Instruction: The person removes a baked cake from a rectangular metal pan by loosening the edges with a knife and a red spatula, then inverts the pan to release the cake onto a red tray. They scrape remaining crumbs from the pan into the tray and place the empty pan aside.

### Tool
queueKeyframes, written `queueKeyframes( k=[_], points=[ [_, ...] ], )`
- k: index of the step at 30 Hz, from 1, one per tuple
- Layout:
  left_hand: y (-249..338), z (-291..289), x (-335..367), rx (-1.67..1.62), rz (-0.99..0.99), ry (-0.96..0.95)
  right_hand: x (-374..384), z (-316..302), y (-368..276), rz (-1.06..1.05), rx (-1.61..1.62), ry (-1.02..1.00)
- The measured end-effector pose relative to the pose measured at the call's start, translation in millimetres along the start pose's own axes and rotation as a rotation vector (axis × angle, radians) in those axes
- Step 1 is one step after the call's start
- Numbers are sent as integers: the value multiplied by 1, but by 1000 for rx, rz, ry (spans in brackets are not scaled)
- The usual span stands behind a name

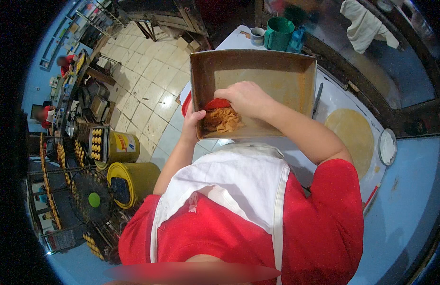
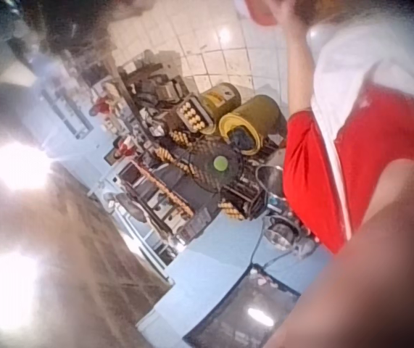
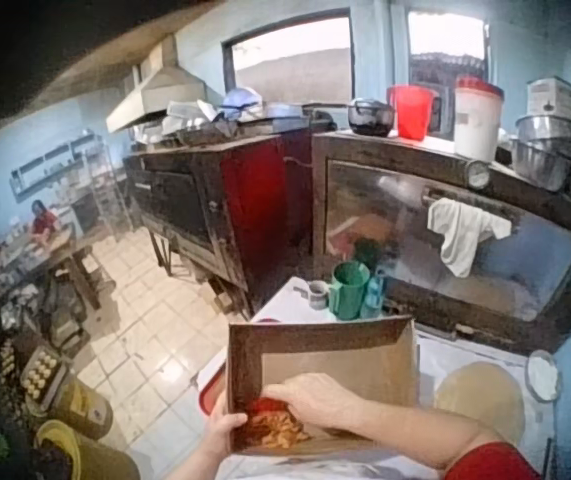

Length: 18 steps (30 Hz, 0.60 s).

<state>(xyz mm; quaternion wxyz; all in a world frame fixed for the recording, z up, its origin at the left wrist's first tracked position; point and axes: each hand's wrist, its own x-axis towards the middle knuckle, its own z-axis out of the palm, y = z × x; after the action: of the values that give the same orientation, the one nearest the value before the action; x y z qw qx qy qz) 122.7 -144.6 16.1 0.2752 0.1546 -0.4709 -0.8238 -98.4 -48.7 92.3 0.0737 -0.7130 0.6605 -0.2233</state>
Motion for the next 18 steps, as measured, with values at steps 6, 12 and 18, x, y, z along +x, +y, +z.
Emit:
queueKeyframes(
  k=[6, 12, 18],
  points=[
    [1, 10, -3, -30, -30, 55, 22, -12, 17, 70, -281, 476],
    [-2, 8, 4, 26, -6, -20, 39, -3, 20, 90, -66, 374],
    [-7, -3, -5, -57, -52, 2, 31, 2, 11, 107, 123, 172]
  ],
)
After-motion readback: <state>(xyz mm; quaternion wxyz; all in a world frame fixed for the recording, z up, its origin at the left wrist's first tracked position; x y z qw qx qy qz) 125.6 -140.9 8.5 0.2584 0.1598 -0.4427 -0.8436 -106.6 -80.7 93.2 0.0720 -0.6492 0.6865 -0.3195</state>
